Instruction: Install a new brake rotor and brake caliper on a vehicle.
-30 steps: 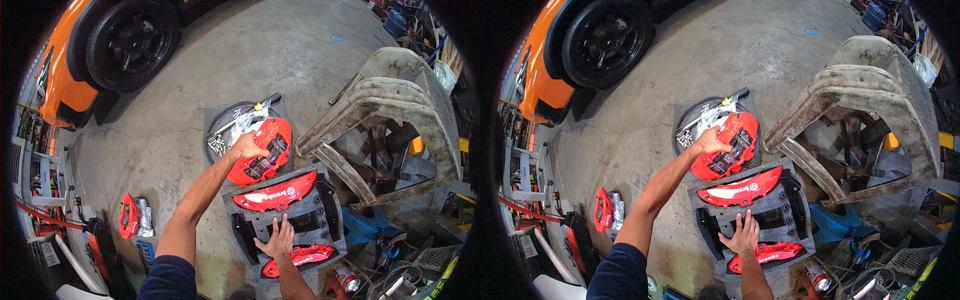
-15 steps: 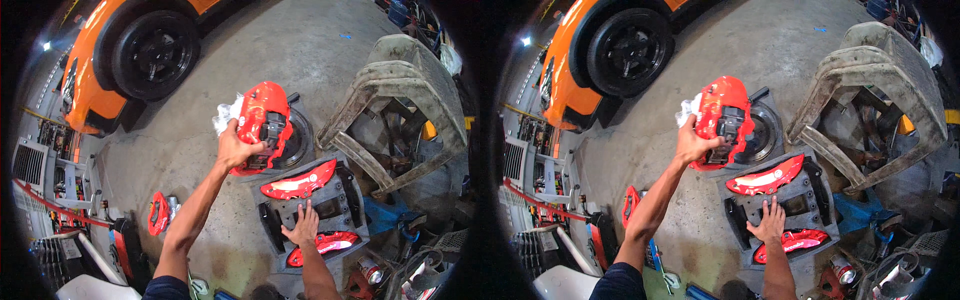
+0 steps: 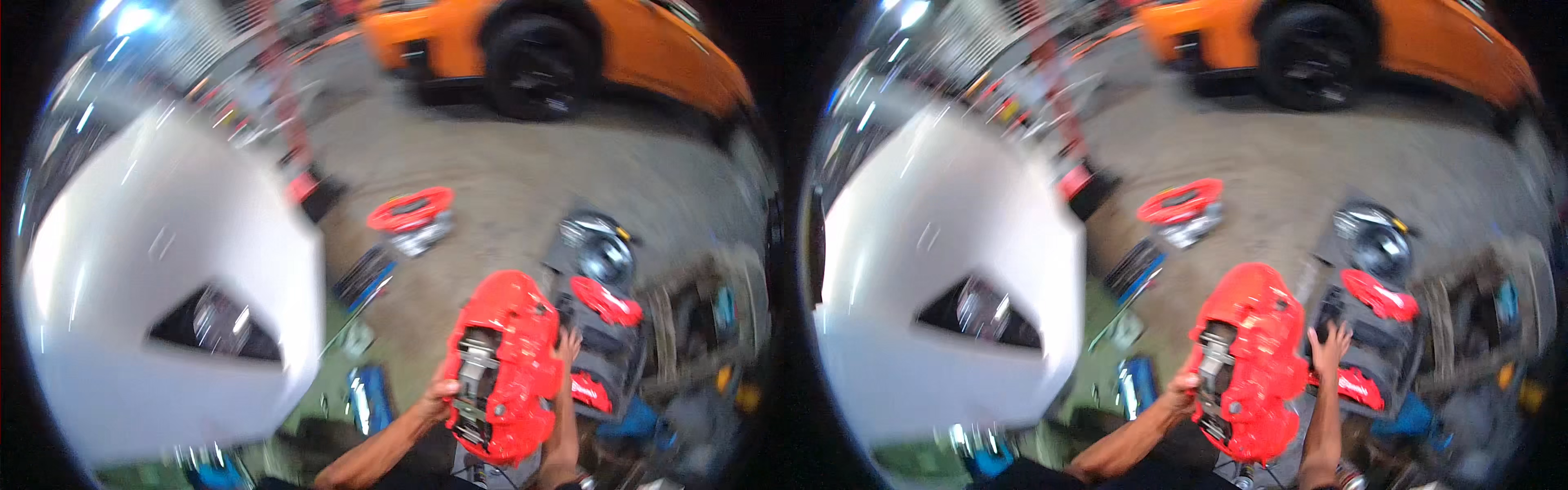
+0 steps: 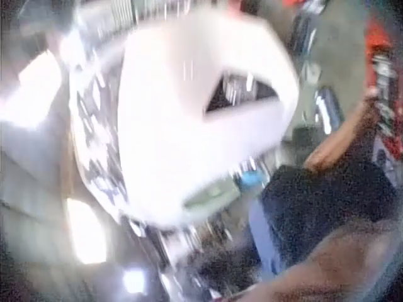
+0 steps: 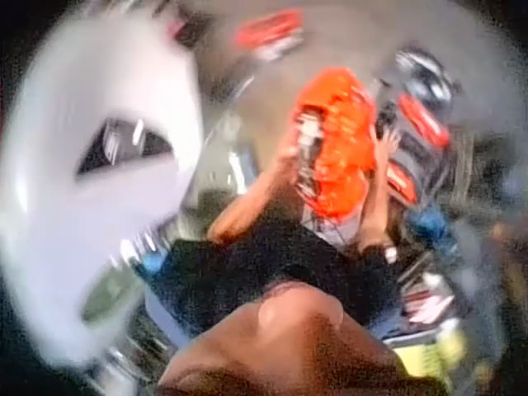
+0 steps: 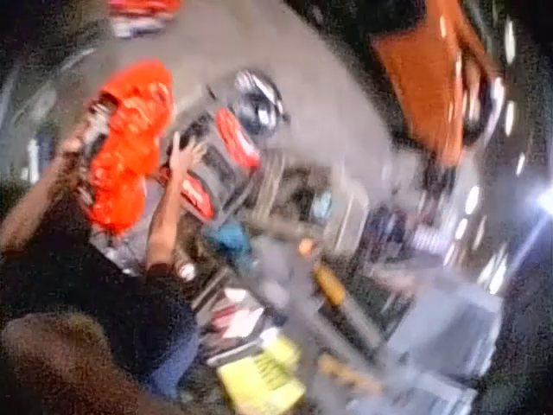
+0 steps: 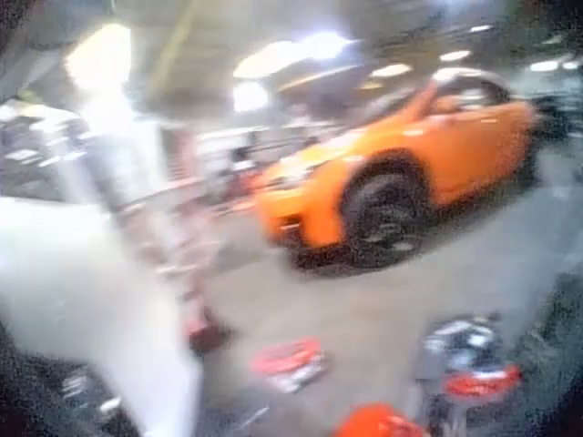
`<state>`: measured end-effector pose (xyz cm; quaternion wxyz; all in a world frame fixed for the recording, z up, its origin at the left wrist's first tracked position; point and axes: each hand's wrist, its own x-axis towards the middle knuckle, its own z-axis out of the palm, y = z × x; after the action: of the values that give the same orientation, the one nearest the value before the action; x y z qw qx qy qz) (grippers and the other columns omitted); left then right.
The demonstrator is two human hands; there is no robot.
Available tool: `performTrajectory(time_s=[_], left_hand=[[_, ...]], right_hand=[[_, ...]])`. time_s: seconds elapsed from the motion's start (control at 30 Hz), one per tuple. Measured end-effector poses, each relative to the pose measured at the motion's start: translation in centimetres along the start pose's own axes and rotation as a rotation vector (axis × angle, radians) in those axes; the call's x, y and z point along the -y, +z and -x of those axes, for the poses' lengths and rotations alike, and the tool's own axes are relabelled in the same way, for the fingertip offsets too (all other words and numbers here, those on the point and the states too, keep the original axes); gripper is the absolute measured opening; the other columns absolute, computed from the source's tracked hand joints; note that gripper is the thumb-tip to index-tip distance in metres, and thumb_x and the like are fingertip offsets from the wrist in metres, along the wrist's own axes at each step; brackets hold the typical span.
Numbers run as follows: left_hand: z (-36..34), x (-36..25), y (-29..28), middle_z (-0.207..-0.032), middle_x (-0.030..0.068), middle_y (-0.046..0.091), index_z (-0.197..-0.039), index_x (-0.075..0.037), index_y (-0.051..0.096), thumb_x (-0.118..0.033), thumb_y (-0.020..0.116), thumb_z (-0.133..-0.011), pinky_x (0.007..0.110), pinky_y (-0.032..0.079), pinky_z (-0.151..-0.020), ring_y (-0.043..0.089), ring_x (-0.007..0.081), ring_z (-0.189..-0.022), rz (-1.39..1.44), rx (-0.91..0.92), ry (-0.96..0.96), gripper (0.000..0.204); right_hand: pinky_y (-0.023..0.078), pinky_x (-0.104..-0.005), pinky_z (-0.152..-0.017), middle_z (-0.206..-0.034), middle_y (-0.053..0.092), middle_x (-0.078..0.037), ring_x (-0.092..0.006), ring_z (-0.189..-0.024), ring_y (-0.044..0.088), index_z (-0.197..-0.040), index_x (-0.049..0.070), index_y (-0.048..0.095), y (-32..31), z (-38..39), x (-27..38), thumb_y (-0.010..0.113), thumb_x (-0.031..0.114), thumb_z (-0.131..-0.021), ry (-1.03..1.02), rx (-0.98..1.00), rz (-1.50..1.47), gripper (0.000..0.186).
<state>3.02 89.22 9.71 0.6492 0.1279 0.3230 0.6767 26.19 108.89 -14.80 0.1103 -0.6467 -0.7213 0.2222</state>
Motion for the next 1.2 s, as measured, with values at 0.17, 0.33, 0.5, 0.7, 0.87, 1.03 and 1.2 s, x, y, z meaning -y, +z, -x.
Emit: performTrajectory(time_s=[0.17,0.33,0.5,0.7,0.87,1.03,1.2], left_hand=[[13.1,6.0,-6.9,-0.123,0.0165,0.064,-0.131,-0.001,0.054,-0.043,0.065,-0.079,0.046,0.047,-0.102,0.063,0.0294,-0.111,0.483,0.102,-0.079,0.068],[23.6,5.6,-9.2,-0.125,0.0177,0.062,-0.131,-0.001,0.054,-0.051,0.057,-0.082,0.047,0.048,-0.101,0.063,0.031,-0.111,0.527,0.061,0.096,0.07],[29.6,6.4,-11.0,-0.124,0.018,0.062,-0.132,-0.002,0.051,-0.057,0.055,-0.081,0.048,0.05,-0.098,0.063,0.0318,-0.11,0.426,-0.161,0.277,0.075],[34.3,9.3,-13.6,-0.119,0.0179,0.064,-0.127,-0.001,0.054,-0.047,0.046,-0.09,0.047,0.052,-0.096,0.065,0.0301,-0.106,0.453,-0.419,0.5,0.06],[40.0,9.1,-14.5,-0.12,0.0162,0.064,-0.124,-0.003,0.055,-0.048,0.045,-0.089,0.048,0.051,-0.096,0.064,0.0311,-0.108,0.533,-0.655,0.506,0.058],[42.8,9.8,-19.7,-0.124,0.0175,0.062,-0.127,-0.002,0.055,-0.048,0.048,-0.086,0.047,0.047,-0.1,0.062,0.0321,-0.11,0.434,-0.569,0.527,0.062],[46.2,8.4,-21.5,-0.121,0.0158,0.064,-0.128,-0.002,0.056,-0.045,0.054,-0.086,0.046,0.048,-0.099,0.063,0.0307,-0.109,0.454,-0.599,0.562,0.06]], right_hand=[[0.047,-0.0383,-0.091,-0.121,0.059,-0.014,-0.0244,-0.108,0.058,-0.124,-0.001,0.057,6.5,16.4,-1.6,0.059,0.036,-0.095,0.11,0.733,-1.518,0.047],[0.049,-0.0359,-0.085,-0.116,0.061,-0.011,-0.0224,-0.1,0.06,-0.123,0.0,0.058,1.7,22.1,13.4,0.06,0.034,-0.095,-0.051,0.614,-1.346,0.044],[0.05,-0.0335,-0.079,-0.11,0.062,-0.008,-0.0204,-0.092,0.062,-0.121,0.002,0.059,-6.3,19.2,9.8,0.061,0.033,-0.095,-0.21,0.377,-1.202,0.041],[0.047,-0.0398,-0.078,-0.13,0.053,-0.016,-0.0283,-0.107,0.056,-0.135,0.003,0.043,-4.0,14.5,11.6,0.082,0.042,-0.074,0.316,0.111,-0.921,0.082],[0.048,-0.0406,-0.087,-0.133,0.055,-0.016,-0.0271,-0.109,0.059,-0.142,0.003,0.039,3.6,26.2,18.5,0.067,0.053,-0.086,-0.02,0.667,-0.661,0.08],[0.051,-0.037,-0.089,-0.13,0.057,-0.015,-0.024,-0.11,0.061,-0.145,0.001,0.037,-2.9,40.3,25.8,0.062,0.046,-0.091,-0.164,1.706,-1.065,0.074],[0.045,-0.0338,-0.096,-0.119,0.062,-0.016,-0.0189,-0.108,0.059,-0.132,-0.006,0.047,-4.1,49.4,31.7,0.076,0.043,-0.081,-0.692,1.365,-0.53,0.076]])
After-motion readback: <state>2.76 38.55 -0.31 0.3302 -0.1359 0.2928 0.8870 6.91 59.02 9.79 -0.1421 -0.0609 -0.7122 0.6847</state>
